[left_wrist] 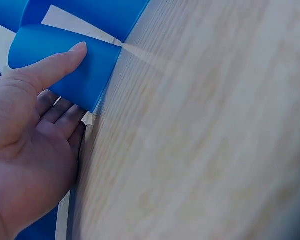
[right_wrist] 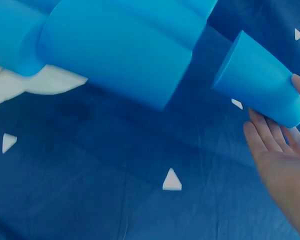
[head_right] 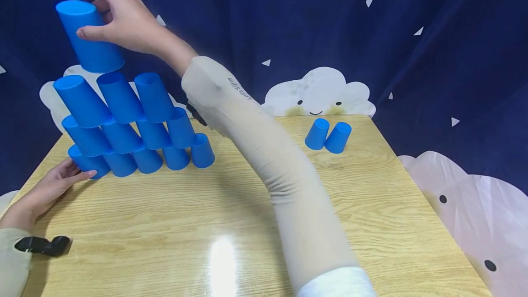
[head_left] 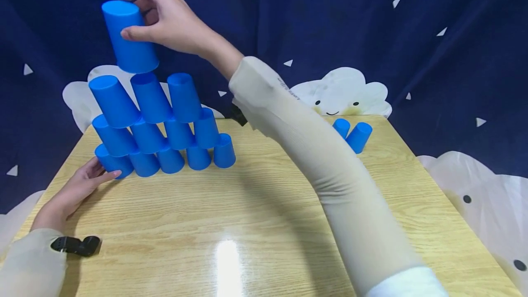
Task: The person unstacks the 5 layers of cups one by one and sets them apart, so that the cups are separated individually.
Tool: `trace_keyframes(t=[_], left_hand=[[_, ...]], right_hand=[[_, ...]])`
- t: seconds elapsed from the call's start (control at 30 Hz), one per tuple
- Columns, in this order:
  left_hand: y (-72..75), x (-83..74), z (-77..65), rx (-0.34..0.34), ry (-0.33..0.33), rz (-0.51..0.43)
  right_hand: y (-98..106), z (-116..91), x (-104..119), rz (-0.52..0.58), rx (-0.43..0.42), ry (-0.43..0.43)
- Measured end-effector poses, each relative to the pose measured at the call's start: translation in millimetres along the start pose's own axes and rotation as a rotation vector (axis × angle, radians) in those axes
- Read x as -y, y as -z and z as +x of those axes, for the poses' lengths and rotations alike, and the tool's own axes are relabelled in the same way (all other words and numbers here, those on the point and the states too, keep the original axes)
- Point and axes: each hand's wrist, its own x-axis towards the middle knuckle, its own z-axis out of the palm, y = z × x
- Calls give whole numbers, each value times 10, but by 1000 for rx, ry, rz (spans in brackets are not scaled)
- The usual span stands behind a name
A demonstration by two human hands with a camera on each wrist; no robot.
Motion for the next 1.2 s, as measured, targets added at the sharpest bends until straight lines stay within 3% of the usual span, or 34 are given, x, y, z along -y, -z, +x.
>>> trace_keyframes(t=[0.3, 0.43, 0.77, 1.0, 1.2], left_hand=[[-2, -7, 9, -4, 3, 3], [8, -3, -6, -7, 1, 2], [30, 40, -43, -11, -12, -13], [3, 38, -50, -9, -13, -14], [-14, 13, -32, -3, -9, -19]], right_hand=[[481, -393, -225, -18, -65, 60], [675, -589, -378, -20, -79, 40], [975, -1059, -851, 25, -59, -150], [1079, -1488, -1290, -156, 50, -310], [1104, -1953, -1714, -191, 98, -429]])
